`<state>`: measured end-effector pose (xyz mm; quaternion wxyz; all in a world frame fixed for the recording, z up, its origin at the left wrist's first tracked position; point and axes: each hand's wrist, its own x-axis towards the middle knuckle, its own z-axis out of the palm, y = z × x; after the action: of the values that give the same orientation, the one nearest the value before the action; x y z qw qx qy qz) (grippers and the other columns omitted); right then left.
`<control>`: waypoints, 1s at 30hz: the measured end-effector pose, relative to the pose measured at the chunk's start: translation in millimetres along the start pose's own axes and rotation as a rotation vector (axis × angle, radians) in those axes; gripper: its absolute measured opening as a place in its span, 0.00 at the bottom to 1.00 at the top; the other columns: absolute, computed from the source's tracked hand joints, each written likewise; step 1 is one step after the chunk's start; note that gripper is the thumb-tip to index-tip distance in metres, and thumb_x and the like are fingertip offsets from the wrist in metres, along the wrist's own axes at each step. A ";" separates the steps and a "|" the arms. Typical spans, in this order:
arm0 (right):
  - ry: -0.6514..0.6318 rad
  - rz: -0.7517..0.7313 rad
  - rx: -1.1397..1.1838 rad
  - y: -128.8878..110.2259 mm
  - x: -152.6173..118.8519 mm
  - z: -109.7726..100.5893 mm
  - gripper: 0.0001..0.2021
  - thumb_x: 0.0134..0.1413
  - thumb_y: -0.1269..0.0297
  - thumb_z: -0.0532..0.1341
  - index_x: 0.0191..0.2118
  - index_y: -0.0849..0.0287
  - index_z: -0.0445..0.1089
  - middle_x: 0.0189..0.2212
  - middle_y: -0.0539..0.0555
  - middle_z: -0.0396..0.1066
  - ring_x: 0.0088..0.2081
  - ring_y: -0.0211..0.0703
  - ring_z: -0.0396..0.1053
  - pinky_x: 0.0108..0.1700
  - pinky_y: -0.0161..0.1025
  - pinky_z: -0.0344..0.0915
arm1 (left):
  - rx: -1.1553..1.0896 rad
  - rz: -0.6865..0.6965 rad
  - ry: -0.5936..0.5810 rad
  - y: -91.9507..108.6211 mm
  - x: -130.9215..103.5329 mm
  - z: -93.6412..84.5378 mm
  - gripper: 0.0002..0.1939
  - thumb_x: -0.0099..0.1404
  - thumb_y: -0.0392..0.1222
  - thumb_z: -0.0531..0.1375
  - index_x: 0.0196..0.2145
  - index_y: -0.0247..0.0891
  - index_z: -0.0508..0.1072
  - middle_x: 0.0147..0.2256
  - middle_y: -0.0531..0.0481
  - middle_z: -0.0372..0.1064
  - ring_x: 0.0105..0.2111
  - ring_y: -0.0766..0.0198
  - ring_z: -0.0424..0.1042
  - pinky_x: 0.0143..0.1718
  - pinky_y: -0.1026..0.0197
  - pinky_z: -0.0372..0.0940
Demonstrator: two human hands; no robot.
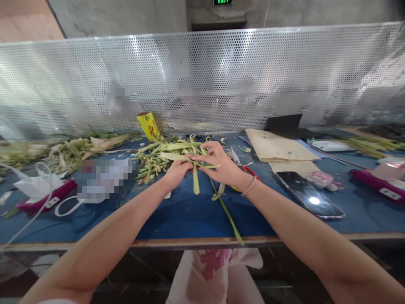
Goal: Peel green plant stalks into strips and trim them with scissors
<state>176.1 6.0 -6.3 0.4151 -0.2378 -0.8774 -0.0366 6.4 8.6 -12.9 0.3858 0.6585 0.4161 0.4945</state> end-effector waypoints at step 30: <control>-0.299 0.043 -0.155 8.8 6.3 -9.5 0.09 0.56 0.70 0.46 0.34 0.60 0.63 0.27 0.52 0.67 0.30 0.37 0.62 0.33 0.33 0.54 | -0.045 0.026 -0.169 1.1 5.4 -2.3 0.10 0.53 0.45 0.57 0.29 0.35 0.72 0.20 0.54 0.64 0.22 0.72 0.62 0.25 0.68 0.57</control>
<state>183.4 13.8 3.5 0.2613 -0.2908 -0.9185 -0.0595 5.3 13.4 -9.6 0.4276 0.6944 0.3623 0.4514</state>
